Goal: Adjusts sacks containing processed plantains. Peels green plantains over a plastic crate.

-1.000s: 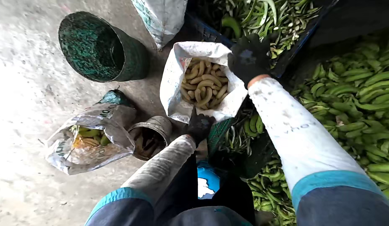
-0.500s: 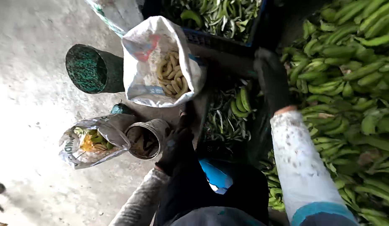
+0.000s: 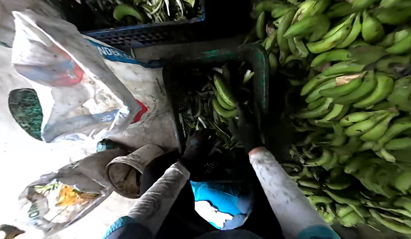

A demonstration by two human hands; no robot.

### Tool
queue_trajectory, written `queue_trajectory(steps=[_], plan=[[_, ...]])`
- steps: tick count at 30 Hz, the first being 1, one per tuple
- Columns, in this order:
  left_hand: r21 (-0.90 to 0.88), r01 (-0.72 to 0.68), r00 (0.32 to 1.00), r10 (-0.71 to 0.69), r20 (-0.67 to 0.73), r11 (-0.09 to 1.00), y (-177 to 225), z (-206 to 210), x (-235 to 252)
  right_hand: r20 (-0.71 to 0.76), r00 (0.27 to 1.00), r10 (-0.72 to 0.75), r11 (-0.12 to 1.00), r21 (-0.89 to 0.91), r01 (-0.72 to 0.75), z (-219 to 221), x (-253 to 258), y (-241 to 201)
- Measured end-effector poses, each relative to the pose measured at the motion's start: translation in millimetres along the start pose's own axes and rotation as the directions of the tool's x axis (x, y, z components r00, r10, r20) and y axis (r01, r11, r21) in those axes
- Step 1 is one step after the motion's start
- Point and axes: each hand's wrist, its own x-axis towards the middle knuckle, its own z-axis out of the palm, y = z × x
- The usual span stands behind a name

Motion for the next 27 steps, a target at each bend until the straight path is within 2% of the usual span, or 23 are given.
queue_trajectory(steps=[2,4,5,7,10,12,14,16,18,20,23,27], plan=[[-0.043,0.004,0.999,-0.007,-0.053,0.999,-15.7,0.5,17.2,-0.010,1.000,0.020,0.997,-0.072,-0.021,21.1,44.0,2.9],[-0.074,-0.006,0.995,-0.001,-0.099,0.997,-32.1,1.4,32.0,0.088,0.993,0.083,0.995,-0.058,-0.078,35.7,78.6,5.8],[-0.086,-0.014,0.993,0.004,-0.120,0.996,-37.5,0.5,39.2,0.118,0.989,0.094,0.994,-0.057,-0.088,42.7,86.7,10.8],[-0.095,-0.092,0.978,0.072,-0.194,0.991,-43.7,-4.5,48.2,0.066,0.996,0.057,0.994,-0.095,-0.051,51.4,86.5,22.8],[-0.113,-0.232,0.919,0.180,-0.352,0.966,-51.9,-8.9,43.4,0.010,0.994,0.107,0.994,0.023,-0.107,62.8,86.5,38.0],[-0.053,-0.251,0.885,0.208,-0.416,0.966,-55.7,-7.6,28.2,-0.021,0.986,0.164,0.974,0.162,-0.158,63.6,91.5,36.7],[0.011,-0.251,0.867,0.230,-0.441,0.968,-53.1,-8.0,8.5,-0.118,0.982,0.148,0.962,0.245,-0.116,56.1,91.5,27.8],[0.037,-0.254,0.856,0.243,-0.456,0.966,-42.9,-4.3,-14.2,-0.232,0.971,0.064,0.973,0.230,-0.009,40.0,73.7,16.7],[-0.008,-0.289,0.853,0.254,-0.455,0.957,-35.4,1.0,-35.7,-0.285,0.958,-0.040,0.980,0.177,0.094,22.4,40.8,-1.7],[-0.014,-0.357,0.806,0.301,-0.510,0.934,-28.4,9.6,-46.3,-0.276,0.942,-0.190,0.977,0.042,0.209,-2.0,2.6,-20.5],[0.043,-0.434,0.740,0.383,-0.552,0.900,-4.6,17.4,-60.7,-0.267,0.872,-0.410,0.912,-0.118,0.393,-31.2,-51.5,-40.2],[0.010,-0.560,0.731,0.500,-0.465,0.828,21.7,23.7,-106.3,-0.247,0.800,-0.547,0.831,-0.047,0.554,-33.4,-128.6,-57.6]])
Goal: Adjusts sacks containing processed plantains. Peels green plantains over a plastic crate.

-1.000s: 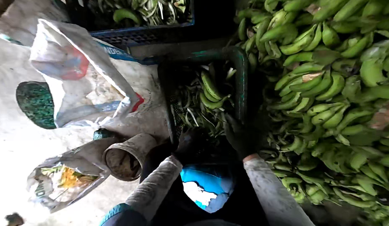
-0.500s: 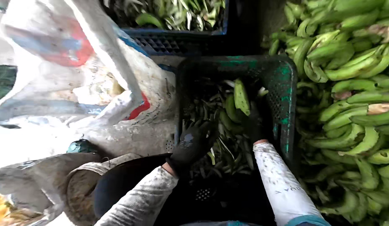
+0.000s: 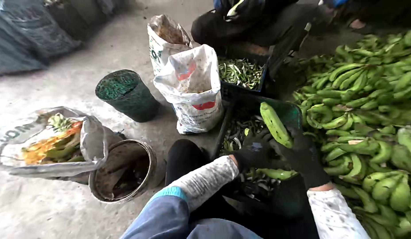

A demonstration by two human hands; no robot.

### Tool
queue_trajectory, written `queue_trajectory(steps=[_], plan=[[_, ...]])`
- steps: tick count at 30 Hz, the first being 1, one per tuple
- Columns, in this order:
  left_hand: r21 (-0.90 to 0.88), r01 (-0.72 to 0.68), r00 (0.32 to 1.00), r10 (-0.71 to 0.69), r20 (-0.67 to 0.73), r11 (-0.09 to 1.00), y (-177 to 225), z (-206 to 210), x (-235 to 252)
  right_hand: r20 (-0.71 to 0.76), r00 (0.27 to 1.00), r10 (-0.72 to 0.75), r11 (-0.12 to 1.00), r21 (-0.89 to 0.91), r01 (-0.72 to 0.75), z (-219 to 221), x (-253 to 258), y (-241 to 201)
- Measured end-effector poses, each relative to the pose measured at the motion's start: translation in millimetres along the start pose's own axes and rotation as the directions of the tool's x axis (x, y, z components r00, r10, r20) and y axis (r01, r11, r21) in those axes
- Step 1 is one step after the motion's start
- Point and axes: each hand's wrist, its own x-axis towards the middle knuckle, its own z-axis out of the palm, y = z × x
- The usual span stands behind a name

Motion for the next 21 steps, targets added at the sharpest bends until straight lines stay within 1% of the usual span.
queue_trajectory(steps=[2,5,6,7,8,9,10,11,12,13,14,15,16,17,18,19,20,21], plan=[[-0.044,-0.013,0.997,0.016,0.071,0.999,13.9,-4.1,-18.3,-0.018,0.999,-0.026,0.994,0.107,0.028,4.0,-23.5,-14.4],[-0.076,0.040,0.991,-0.030,0.131,0.996,19.8,5.0,-39.6,-0.028,0.998,0.060,0.969,0.241,-0.052,10.7,-51.3,-32.4],[-0.097,0.048,0.992,-0.036,0.124,0.994,17.3,11.5,-46.4,-0.039,0.994,0.106,0.946,0.313,-0.089,13.8,-59.8,-36.3],[-0.143,0.027,0.994,-0.012,0.107,0.989,12.4,19.5,-52.6,-0.061,0.985,0.163,0.898,0.422,-0.123,17.0,-66.9,-37.0],[-0.206,-0.011,0.996,0.029,0.087,0.979,7.3,26.6,-57.5,-0.096,0.969,0.228,0.813,0.567,-0.135,21.3,-70.5,-35.2],[-0.284,-0.049,0.996,0.068,0.057,0.958,2.7,33.4,-61.0,-0.122,0.950,0.287,0.679,0.725,-0.112,25.8,-70.5,-29.6],[-0.364,-0.072,0.996,0.089,0.031,0.929,-0.5,38.8,-62.9,-0.122,0.943,0.308,0.527,0.847,-0.063,28.6,-69.5,-21.3],[-0.431,-0.081,0.995,0.099,0.020,0.899,-2.6,42.9,-63.8,-0.112,0.952,0.283,0.355,0.935,0.004,29.8,-68.4,-13.1],[-0.473,-0.094,0.994,0.112,0.010,0.876,-5.5,46.9,-63.3,-0.099,0.971,0.218,0.148,0.987,0.068,29.3,-66.7,-5.4],[-0.503,-0.108,0.992,0.125,0.000,0.857,-8.2,49.1,-61.9,-0.099,0.987,0.128,-0.067,0.992,0.108,26.4,-63.3,1.3],[-0.527,-0.110,0.991,0.132,0.005,0.843,-11.9,50.2,-60.4,-0.127,0.992,0.017,-0.280,0.952,0.126,21.2,-59.1,7.6],[-0.549,-0.101,0.991,0.131,0.015,0.830,-17.5,52.7,-60.7,-0.190,0.979,-0.072,-0.446,0.884,0.139,15.1,-54.9,14.3],[-0.549,-0.091,0.993,0.115,0.010,0.831,-22.7,56.9,-63.0,-0.258,0.959,-0.120,-0.527,0.835,0.159,7.6,-53.2,21.7],[-0.525,-0.086,0.995,0.094,-0.010,0.846,-26.6,59.7,-64.9,-0.308,0.943,-0.127,-0.540,0.819,0.195,-1.6,-53.0,28.8],[-0.488,-0.081,0.997,0.069,-0.044,0.869,-29.0,60.6,-65.9,-0.335,0.936,-0.107,-0.510,0.827,0.238,-12.2,-53.1,35.2],[-0.447,-0.057,0.997,0.026,-0.076,0.892,-28.6,60.1,-66.7,-0.340,0.939,-0.056,-0.412,0.864,0.289,-22.6,-54.4,39.6],[-0.425,-0.014,0.994,-0.032,-0.100,0.905,-28.4,58.4,-66.5,-0.319,0.946,0.057,-0.237,0.916,0.323,-30.9,-57.4,42.4],[-0.430,0.041,0.989,-0.098,-0.111,0.902,-29.0,56.2,-65.0,-0.291,0.930,0.225,0.040,0.956,0.289,-36.7,-60.1,42.6]])
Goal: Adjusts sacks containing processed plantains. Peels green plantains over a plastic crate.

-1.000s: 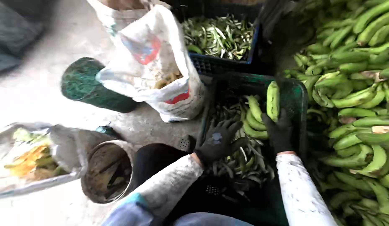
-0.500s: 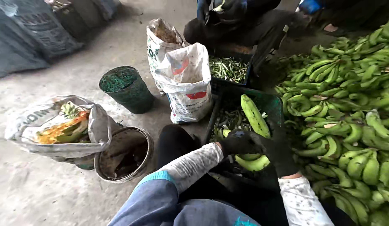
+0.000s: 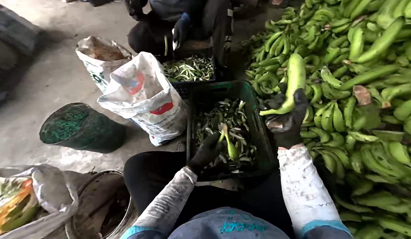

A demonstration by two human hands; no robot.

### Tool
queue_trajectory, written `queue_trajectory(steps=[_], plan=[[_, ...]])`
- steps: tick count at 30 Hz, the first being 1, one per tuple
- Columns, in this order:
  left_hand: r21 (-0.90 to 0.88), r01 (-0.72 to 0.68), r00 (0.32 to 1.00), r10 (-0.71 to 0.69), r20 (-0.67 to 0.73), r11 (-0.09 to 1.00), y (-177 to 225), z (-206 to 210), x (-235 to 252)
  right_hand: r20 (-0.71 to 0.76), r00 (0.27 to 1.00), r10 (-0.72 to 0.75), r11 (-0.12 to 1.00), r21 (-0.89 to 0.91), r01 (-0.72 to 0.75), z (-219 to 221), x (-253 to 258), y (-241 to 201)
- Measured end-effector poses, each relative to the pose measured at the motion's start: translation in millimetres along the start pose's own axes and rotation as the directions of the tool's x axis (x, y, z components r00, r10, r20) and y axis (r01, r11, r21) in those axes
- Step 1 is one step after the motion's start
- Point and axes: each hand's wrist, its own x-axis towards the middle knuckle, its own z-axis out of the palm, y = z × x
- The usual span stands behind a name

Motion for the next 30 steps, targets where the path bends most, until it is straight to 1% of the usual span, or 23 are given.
queue_trajectory(steps=[1,2,3,4,5,6,7,9,10,12,15,16,17,18,19,21,22,23,25,27,28,29,30], plan=[[-0.022,0.043,0.998,-0.044,-0.035,0.999,-1.5,-3.8,2.4,-0.156,0.988,-0.007,0.930,-0.363,-0.051,-1.2,0.7,-2.0],[-0.031,0.042,0.996,-0.044,-0.081,0.999,-4.2,-8.0,6.4,-0.242,0.970,-0.009,0.710,-0.684,-0.164,-2.9,-0.7,-1.3],[-0.029,0.022,0.992,-0.025,-0.124,0.999,-4.3,-12.9,11.1,-0.279,0.960,-0.004,0.480,-0.843,-0.243,-4.7,-3.0,3.6],[-0.013,-0.006,0.987,0.004,-0.158,1.000,-2.8,-17.7,15.9,-0.270,0.963,0.018,0.318,-0.911,-0.261,-14.4,-3.9,15.5],[0.024,-0.033,0.984,0.037,-0.174,0.999,0.1,-22.8,19.3,-0.276,0.958,0.077,0.248,-0.925,-0.286,-23.2,-8.7,31.0],[0.067,-0.075,0.981,0.086,-0.176,0.995,3.4,-27.0,22.4,-0.299,0.942,0.150,0.280,-0.901,-0.331,-27.9,-18.2,46.4],[0.105,-0.136,0.974,0.152,-0.166,0.985,6.4,-29.7,24.7,-0.323,0.907,0.271,0.347,-0.846,-0.405,-31.0,-24.9,58.3],[0.161,-0.257,0.959,0.272,-0.080,0.953,15.7,-32.4,26.2,-0.308,0.809,0.501,0.511,-0.650,-0.563,-30.9,-29.9,73.5],[0.165,-0.310,0.947,0.319,-0.031,0.936,20.6,-31.5,26.3,-0.298,0.777,0.554,0.573,-0.540,-0.616,-23.1,-32.5,72.5],[0.148,-0.425,0.905,0.416,0.092,0.893,26.0,-28.1,27.5,-0.240,0.771,0.590,0.666,-0.397,-0.632,-5.0,-35.8,59.3],[0.209,-0.531,0.840,0.479,0.254,0.821,20.1,-26.5,28.2,-0.198,0.760,0.619,0.727,-0.224,-0.649,-15.0,-17.4,77.4],[0.274,-0.548,0.831,0.478,0.284,0.790,13.9,-27.2,27.3,-0.209,0.756,0.621,0.725,-0.212,-0.655,-19.3,-12.9,82.2],[0.353,-0.558,0.828,0.479,0.291,0.751,7.9,-26.9,26.0,-0.230,0.760,0.608,0.709,-0.272,-0.650,-19.8,-11.5,81.2],[0.426,-0.557,0.830,0.490,0.267,0.713,4.1,-25.5,24.2,-0.221,0.787,0.576,0.691,-0.384,-0.613,-15.6,-13.1,74.5],[0.480,-0.515,0.854,0.472,0.217,0.711,4.7,-24.0,20.2,-0.213,0.818,0.534,0.686,-0.457,-0.566,-8.7,-11.5,68.4],[0.513,-0.281,0.951,0.308,0.034,0.811,17.6,-17.2,11.7,-0.177,0.904,0.389,0.728,-0.542,-0.419,-6.6,0.0,67.6],[0.517,-0.145,0.975,0.211,-0.072,0.844,27.6,-12.4,9.7,-0.166,0.933,0.319,0.722,-0.595,-0.353,-5.0,2.1,61.5],[0.546,-0.048,0.981,0.143,-0.132,0.836,33.7,-10.2,9.0,-0.158,0.955,0.252,0.712,-0.638,-0.293,-2.5,2.6,55.2],[0.655,0.019,0.979,0.119,-0.166,0.755,35.3,-7.5,13.4,-0.163,0.975,0.151,0.713,-0.665,-0.222,9.2,3.5,42.8],[0.797,-0.055,0.984,0.170,-0.060,0.601,19.4,-11.9,22.0,-0.212,0.968,0.135,0.732,-0.637,-0.241,17.8,6.2,36.4],[0.824,-0.162,0.958,0.288,-0.002,0.542,-3.9,-18.0,27.5,-0.245,0.958,0.147,0.729,-0.627,-0.273,20.9,4.0,33.6],[0.807,-0.269,0.900,0.436,0.016,0.526,-31.0,-24.4,35.5,-0.291,0.944,0.153,0.721,-0.621,-0.308,22.6,0.4,34.6],[0.776,-0.265,0.912,0.410,0.009,0.572,-27.4,-23.9,35.5,-0.333,0.929,0.162,0.721,-0.602,-0.342,22.1,-0.6,38.4]])
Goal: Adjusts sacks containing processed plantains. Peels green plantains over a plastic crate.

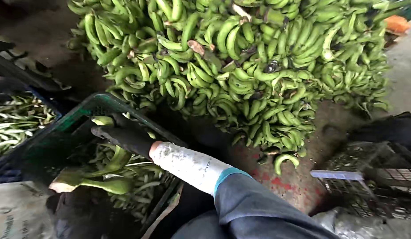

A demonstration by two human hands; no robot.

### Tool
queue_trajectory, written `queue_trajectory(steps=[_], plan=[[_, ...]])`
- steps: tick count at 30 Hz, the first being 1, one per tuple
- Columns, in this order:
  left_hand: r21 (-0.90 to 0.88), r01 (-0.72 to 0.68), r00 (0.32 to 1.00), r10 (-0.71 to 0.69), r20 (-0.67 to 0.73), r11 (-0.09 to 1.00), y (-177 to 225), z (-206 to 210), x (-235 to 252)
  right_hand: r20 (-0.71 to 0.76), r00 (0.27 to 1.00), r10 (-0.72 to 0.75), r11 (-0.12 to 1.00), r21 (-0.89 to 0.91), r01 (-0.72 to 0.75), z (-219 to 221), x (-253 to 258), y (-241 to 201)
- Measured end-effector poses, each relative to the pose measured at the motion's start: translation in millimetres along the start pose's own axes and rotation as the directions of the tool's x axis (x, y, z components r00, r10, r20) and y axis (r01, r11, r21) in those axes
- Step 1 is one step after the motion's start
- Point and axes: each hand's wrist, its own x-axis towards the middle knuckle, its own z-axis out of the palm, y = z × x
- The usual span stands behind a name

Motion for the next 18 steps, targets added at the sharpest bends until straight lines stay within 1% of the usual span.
queue_trajectory(steps=[1,2,3,4,6,8,10,12,13,14,15,16,17,18], plan=[[-0.054,0.077,0.994,-0.073,0.078,0.996,18.0,-14.1,4.6,-0.024,0.999,0.022,1.000,0.014,-0.022,2.9,3.5,6.9],[-0.076,0.174,0.968,-0.156,0.199,0.982,45.0,-35.4,12.1,-0.039,0.999,0.033,0.999,0.029,-0.032,5.1,8.3,14.3],[-0.044,0.249,0.922,-0.223,0.318,0.968,71.5,-55.7,20.0,-0.048,0.998,0.029,0.999,0.029,-0.028,6.0,16.1,22.9],[0.016,0.281,0.888,-0.267,0.374,0.960,87.1,-66.2,24.1,-0.045,0.999,0.018,1.000,0.013,-0.018,5.7,26.5,31.9],[0.088,0.309,0.847,-0.316,0.427,0.947,99.1,-75.1,24.1,-0.023,1.000,-0.007,0.998,-0.064,0.005,4.5,40.5,45.1],[0.143,0.284,0.839,-0.318,0.441,0.948,99.9,-77.7,20.2,0.006,1.000,-0.009,0.992,-0.126,0.009,5.4,46.1,53.0],[0.201,0.257,0.834,-0.321,0.448,0.945,101.3,-80.9,19.9,0.033,0.999,-0.017,0.989,-0.146,0.021,8.0,48.2,54.9],[0.233,0.250,0.835,-0.331,0.440,0.940,103.8,-87.7,18.7,0.030,0.999,-0.026,0.983,-0.182,0.031,10.3,49.4,53.0],[0.243,0.243,0.836,-0.330,0.439,0.939,106.1,-93.9,16.4,-0.020,0.999,-0.025,0.976,-0.216,0.020,6.1,50.4,50.1],[0.244,0.240,0.843,-0.326,0.428,0.940,109.1,-103.6,10.5,-0.121,0.992,-0.024,0.968,-0.252,-0.007,-6.4,52.4,46.5],[0.241,0.231,0.859,-0.314,0.403,0.943,110.0,-116.2,1.8,-0.249,0.968,-0.021,0.967,-0.249,-0.044,-26.8,59.9,46.8],[0.219,0.254,0.865,-0.322,0.385,0.942,108.5,-130.5,-7.4,-0.363,0.931,-0.024,0.973,-0.221,-0.061,-47.9,71.4,49.3],[0.142,0.291,0.878,-0.323,0.353,0.946,101.5,-142.1,-17.8,-0.449,0.892,-0.054,0.984,-0.176,-0.029,-62.7,84.2,51.5],[-0.013,0.351,0.889,-0.329,0.318,0.936,90.7,-149.1,-26.6,-0.486,0.866,-0.115,0.986,-0.164,0.038,-67.8,93.9,49.7]])
